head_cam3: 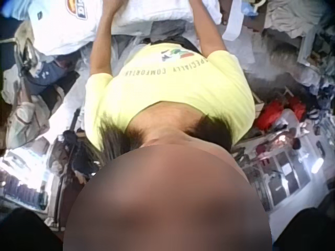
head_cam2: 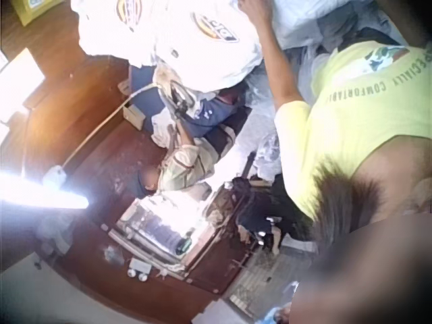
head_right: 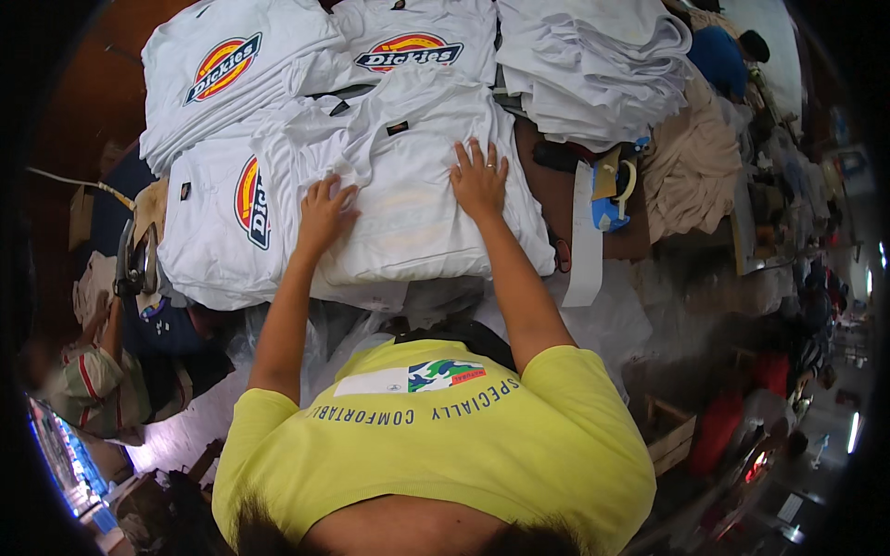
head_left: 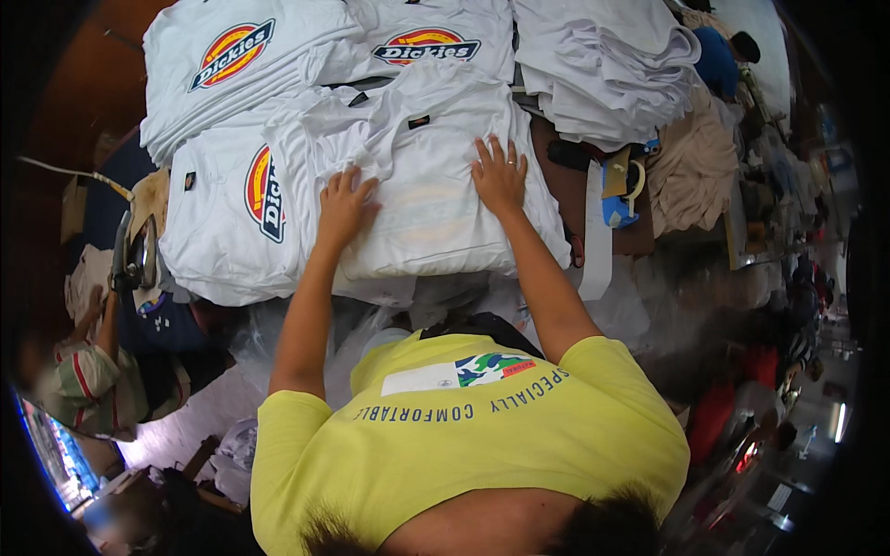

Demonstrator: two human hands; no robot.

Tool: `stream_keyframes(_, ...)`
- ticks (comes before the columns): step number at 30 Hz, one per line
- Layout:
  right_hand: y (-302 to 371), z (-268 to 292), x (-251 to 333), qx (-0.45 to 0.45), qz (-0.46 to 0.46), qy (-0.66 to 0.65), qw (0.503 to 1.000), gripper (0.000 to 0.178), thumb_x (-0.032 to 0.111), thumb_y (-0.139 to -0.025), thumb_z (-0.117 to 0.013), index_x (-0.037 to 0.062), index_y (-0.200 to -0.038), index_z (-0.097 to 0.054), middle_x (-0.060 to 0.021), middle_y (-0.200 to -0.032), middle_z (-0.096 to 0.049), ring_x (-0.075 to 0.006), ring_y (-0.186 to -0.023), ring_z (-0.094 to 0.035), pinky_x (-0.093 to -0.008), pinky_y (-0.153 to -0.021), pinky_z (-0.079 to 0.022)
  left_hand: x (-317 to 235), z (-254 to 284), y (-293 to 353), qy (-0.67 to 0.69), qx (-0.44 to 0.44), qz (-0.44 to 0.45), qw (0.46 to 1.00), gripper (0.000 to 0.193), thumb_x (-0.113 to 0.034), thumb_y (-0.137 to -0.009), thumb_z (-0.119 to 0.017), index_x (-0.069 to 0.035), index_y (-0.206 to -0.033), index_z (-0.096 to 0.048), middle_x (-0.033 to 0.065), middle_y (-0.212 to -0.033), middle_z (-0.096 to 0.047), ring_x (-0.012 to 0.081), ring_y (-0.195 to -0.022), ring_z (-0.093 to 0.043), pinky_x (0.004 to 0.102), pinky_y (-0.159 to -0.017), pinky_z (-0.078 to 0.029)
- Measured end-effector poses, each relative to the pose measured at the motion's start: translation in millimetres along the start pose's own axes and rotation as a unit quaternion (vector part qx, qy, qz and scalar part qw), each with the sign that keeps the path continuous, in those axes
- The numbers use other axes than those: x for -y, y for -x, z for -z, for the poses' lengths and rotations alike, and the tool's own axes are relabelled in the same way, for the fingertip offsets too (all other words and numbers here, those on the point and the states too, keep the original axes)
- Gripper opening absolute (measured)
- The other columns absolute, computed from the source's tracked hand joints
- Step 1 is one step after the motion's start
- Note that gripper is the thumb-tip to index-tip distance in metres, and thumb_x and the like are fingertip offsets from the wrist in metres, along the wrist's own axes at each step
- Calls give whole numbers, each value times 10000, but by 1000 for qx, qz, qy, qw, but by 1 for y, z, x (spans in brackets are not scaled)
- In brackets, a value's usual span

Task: The person picks up white t-shirts from a pile, smooths them on a table, trims loose threads using shears, and folds them one at a time into a stacked arrangement.

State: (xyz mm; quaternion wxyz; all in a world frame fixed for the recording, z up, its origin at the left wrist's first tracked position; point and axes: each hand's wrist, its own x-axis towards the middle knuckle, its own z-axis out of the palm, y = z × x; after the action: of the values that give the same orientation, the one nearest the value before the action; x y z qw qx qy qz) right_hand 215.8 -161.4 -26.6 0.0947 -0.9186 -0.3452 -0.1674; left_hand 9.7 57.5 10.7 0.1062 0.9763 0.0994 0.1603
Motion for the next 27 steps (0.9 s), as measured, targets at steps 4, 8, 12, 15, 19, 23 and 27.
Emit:
stream_keyframes(4, 0, 5, -2, -13, -4, -2, 1000, 445, 334, -852, -491, 225, -1282, -455, -56, -1333, -419, -327, -1232, -358, -531, -990, -248, 97, 7, -69, 39, -84, -65, 994, 212, -89, -812, -505, 63, -945, -570, 216, -964, -578, 346, -902, -550, 391, -807, -438)
stream_keyframes(8, 0, -2, -5, -30, -11, -20, 999, 435, 319, -828, -512, 247, -1256, -483, -36, -1320, -435, -308, -1216, -382, -515, -982, -264, 75, 48, -110, -133, -366, 165, 906, 320, -52, -779, -523, -100, -1087, -597, 189, -1190, -501, 355, -1082, -466, 470, -875, -383)
stream_keyframes(12, -3, 4, 3, -20, -17, -13, 1000, 421, 331, -839, -500, 263, -1255, -484, -21, -1323, -431, -290, -1225, -374, -506, -988, -261, 4, 3, -83, -25, -172, -44, 984, 426, -231, -805, -575, -197, -1226, -515, 92, -1387, -341, 328, -1281, -282, 561, -985, -239)
stream_keyframes(15, -1, 3, 2, -23, -21, -6, 999, 413, 344, -847, -489, 275, -1254, -483, -6, -1328, -427, -278, -1232, -368, -498, -994, -257, -14, -52, -55, -25, -43, -24, 998, 494, -385, -835, -524, -244, -1301, -438, 66, -1426, -297, 328, -1324, -217, 588, -1019, -153)
stream_keyframes(19, 2, -2, -2, -30, -23, -3, 999, 409, 356, -850, -484, 282, -1253, -484, 4, -1321, -440, -262, -1239, -362, -476, -1012, -238, -20, -57, -50, -12, -14, -13, 1000, 499, -422, -848, -489, -239, -1309, -433, 78, -1435, -279, 330, -1329, -204, 592, -1027, -120)
stream_keyframes(23, -2, -3, -4, -23, -30, -77, 996, 405, 311, -820, -557, 233, -1216, -523, -17, -1309, -458, -277, -1231, -374, -451, -1015, -246, -19, -55, -52, -11, -14, -14, 1000, 496, -422, -850, -482, -226, -1303, -441, 81, -1435, -279, 327, -1329, -204, 589, -1031, -111)
stream_keyframes(27, 6, 12, -18, -161, -77, -332, 926, 403, 165, -743, -663, 120, -1130, -561, -90, -1223, -507, -294, -1160, -440, -402, -970, -329, -20, -54, -51, -15, -7, -11, 1000, 512, -424, -845, -494, -230, -1314, -427, 82, -1439, -274, 323, -1328, -212, 584, -1035, -107)
